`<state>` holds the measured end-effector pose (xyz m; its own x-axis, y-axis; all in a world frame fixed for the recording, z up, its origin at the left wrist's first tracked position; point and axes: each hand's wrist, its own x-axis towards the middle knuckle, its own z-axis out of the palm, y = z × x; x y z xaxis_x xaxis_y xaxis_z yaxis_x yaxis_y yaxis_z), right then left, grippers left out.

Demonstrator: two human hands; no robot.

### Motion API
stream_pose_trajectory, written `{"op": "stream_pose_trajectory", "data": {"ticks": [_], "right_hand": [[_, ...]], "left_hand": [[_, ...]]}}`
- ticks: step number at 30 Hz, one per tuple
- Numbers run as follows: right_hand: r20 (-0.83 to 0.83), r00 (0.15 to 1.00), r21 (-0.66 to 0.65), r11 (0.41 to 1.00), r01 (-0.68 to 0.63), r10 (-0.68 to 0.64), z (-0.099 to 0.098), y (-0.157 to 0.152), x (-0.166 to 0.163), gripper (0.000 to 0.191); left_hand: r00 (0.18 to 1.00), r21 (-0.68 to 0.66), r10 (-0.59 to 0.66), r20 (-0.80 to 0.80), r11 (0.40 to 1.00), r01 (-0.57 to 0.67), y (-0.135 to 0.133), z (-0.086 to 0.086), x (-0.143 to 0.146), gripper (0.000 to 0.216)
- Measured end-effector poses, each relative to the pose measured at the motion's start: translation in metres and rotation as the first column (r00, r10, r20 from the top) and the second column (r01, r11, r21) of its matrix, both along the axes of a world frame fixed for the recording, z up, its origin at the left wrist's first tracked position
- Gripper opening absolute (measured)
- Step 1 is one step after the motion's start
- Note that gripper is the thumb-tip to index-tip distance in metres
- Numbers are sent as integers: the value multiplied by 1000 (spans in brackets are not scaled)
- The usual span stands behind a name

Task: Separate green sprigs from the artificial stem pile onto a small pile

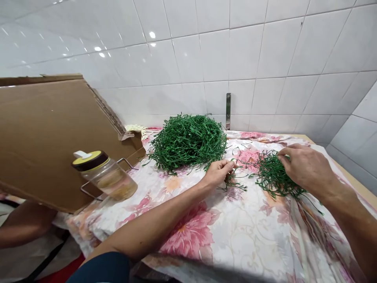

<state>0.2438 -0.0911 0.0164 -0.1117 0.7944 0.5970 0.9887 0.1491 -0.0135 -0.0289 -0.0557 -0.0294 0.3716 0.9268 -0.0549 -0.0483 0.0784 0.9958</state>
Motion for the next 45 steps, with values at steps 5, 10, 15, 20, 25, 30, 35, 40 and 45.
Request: {"op": "stream_pose_trajectory", "data": {"ticks": [5, 10, 15, 20, 25, 30, 35, 40, 45], "right_hand": [[-192, 907, 140, 925, -352, 374, 11, -22, -47, 18], [-119, 747, 2, 753, -658, 654, -8, -37, -95, 18], [2, 784, -88, 781, -618, 620, -30, -28, -96, 20], [63, 838, -57, 840, -539, 542, -34, -24, -89, 18], [-3, 886, 58, 885, -462, 463, -32, -21, -84, 20], [-106, 911, 103, 916, -388, 398, -32, -19, -80, 21], [-120, 913, 125, 918, -375, 390, -31, -19, -79, 24], [-146, 902, 156, 909, -385, 407, -30, -18, -78, 22], [-136, 890, 211, 890, -404, 435, -29, -18, -77, 20]], "left_hand": [[998, -53, -39, 54, 998, 42, -5, 3, 2, 53], [999, 90, -43, 31, 995, 40, -10, 6, 4, 51], [994, 15, -71, 81, 997, 70, -16, 10, 4, 51], [995, -15, -49, 92, 999, 51, -14, 12, 4, 51], [994, 216, -104, -30, 970, 108, -6, 9, 1, 43], [986, 250, -142, -88, 955, 160, -5, 6, 0, 32], [996, 257, -89, -27, 962, 93, -3, 5, 1, 26], [995, 291, -49, -90, 954, 73, -3, 5, -1, 26], [989, 312, -77, -127, 943, 114, -4, 7, -1, 30]]}}
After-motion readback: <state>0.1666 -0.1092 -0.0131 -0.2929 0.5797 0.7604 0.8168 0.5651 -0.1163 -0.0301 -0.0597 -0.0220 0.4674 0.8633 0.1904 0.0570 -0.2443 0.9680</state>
